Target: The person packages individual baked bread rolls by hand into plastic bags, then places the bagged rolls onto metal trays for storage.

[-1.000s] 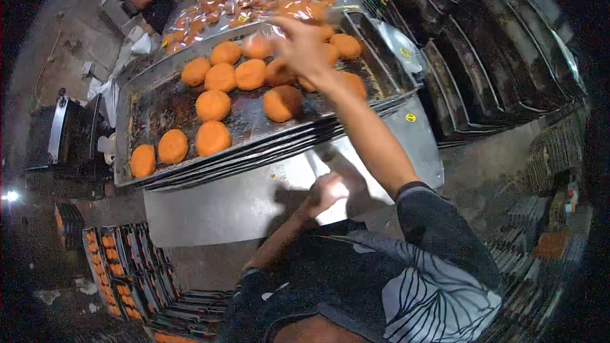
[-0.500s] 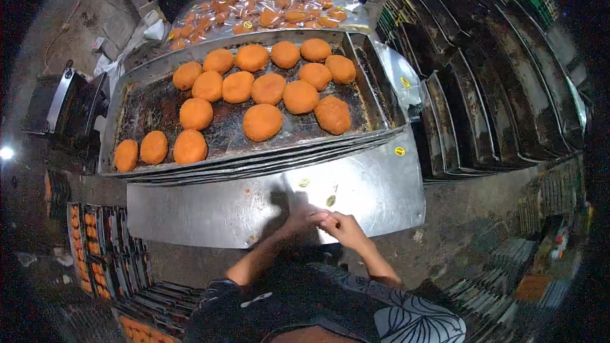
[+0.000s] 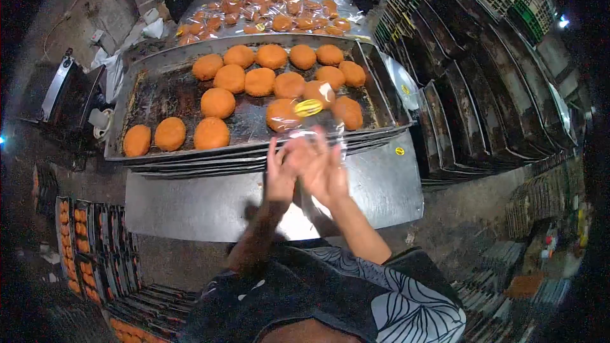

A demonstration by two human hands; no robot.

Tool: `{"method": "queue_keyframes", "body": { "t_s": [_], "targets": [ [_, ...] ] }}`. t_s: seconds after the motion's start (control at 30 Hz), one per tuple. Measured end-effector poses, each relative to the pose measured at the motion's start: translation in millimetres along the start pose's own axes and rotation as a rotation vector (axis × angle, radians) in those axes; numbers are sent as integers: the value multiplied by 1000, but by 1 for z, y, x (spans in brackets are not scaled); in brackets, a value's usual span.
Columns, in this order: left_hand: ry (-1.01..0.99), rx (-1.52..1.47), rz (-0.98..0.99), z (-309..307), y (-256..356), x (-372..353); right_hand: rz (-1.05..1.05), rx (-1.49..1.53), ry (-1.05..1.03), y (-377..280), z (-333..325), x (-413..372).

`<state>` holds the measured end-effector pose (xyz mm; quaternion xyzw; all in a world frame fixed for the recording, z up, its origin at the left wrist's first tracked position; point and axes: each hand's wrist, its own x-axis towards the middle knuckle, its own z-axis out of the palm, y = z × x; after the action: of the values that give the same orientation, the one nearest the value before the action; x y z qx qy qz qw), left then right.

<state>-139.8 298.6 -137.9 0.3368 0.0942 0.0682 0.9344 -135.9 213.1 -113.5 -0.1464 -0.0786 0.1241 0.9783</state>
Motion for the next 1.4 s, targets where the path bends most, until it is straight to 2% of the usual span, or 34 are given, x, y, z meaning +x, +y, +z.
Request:
{"method": "queue_keyframes", "body": {
  "t_s": [0.03,0.07,0.13,0.2,0.27,0.3,0.33,0.37,0.43,0.47,0.53,0.6,0.67,0.73,0.77,0.8,0.87,0.9,0.93,1.0,1.03,1.07,1.1,1.13,1.17,1.2,1.23,1.27,1.3,1.37,1.4],
  "targets": [
    [-158,-97,-106,-12,19,11,211,60,20,22,-9,-6],
    [-315,-190,-213,-29,42,21,394,-122,102,36,-6,2],
    [-222,-72,-66,-49,74,30,261,-1393,-196,19,5,26],
    [38,-142,272,-49,103,43,-494,-2043,-592,-1,-6,89],
    [89,-182,268,-81,123,56,-249,-2410,-657,-19,-50,142],
    [200,-285,247,-61,140,45,-117,-2329,-639,-27,-56,157],
    [169,-308,258,-67,148,46,10,-2243,-621,-27,-59,162],
    [177,-303,312,-70,153,47,8,-2234,-616,-20,-46,153],
    [176,-296,360,-70,154,47,-156,-1989,-272,-8,-11,122],
    [215,-308,403,-69,150,49,-602,-1983,-319,9,19,93],
    [220,-318,430,-49,134,48,-912,-1902,-421,34,55,61],
    [35,-135,499,-23,104,32,-904,-1963,-396,43,73,47],
    [-12,-89,415,-7,100,21,-854,-1918,-206,40,72,28],
    [-286,-39,135,16,97,-4,-825,-1891,-96,38,63,6],
    [-216,14,115,12,76,-4,-792,-1869,-20,31,61,1],
    [-229,12,105,14,66,-3,-801,-1876,-6,26,60,4],
    [-36,-122,-31,18,54,-3,-701,-1941,54,23,65,18],
    [-207,-246,-53,13,59,-1,-544,-1623,-22,16,64,12],
    [-220,-242,-38,12,60,-3,-395,-1300,-98,9,63,5],
    [-189,-95,-158,10,53,-7,-544,-1506,90,4,43,-8],
    [-317,117,-83,-16,28,2,-740,-1813,116,-3,34,-1],
    [-176,253,-133,-14,21,-10,-635,-1699,41,-12,12,11],
    [-254,321,-125,-2,17,-21,-541,-1576,-30,-25,-4,27],
    [-300,663,-169,-11,11,-23,-685,-1595,63,-45,6,43],
    [-478,725,-144,-26,-9,-24,-604,-1774,99,-70,12,69],
    [-660,1063,44,-43,-38,-18,-685,-1800,144,-79,33,94],
    [-798,1324,-6,-46,-57,-21,-759,-1832,192,-76,52,112],
    [-976,1395,130,-65,-88,-21,-760,-1840,190,-69,49,120],
    [-1073,1592,237,-92,-119,-18,-1022,-1805,5,-60,41,131],
    [-1088,1515,165,-133,-157,-14,-892,-1704,-335,-56,22,103],
    [-1127,1489,170,-145,-172,-6,-429,-1677,-390,-62,12,60]
  ]
}}
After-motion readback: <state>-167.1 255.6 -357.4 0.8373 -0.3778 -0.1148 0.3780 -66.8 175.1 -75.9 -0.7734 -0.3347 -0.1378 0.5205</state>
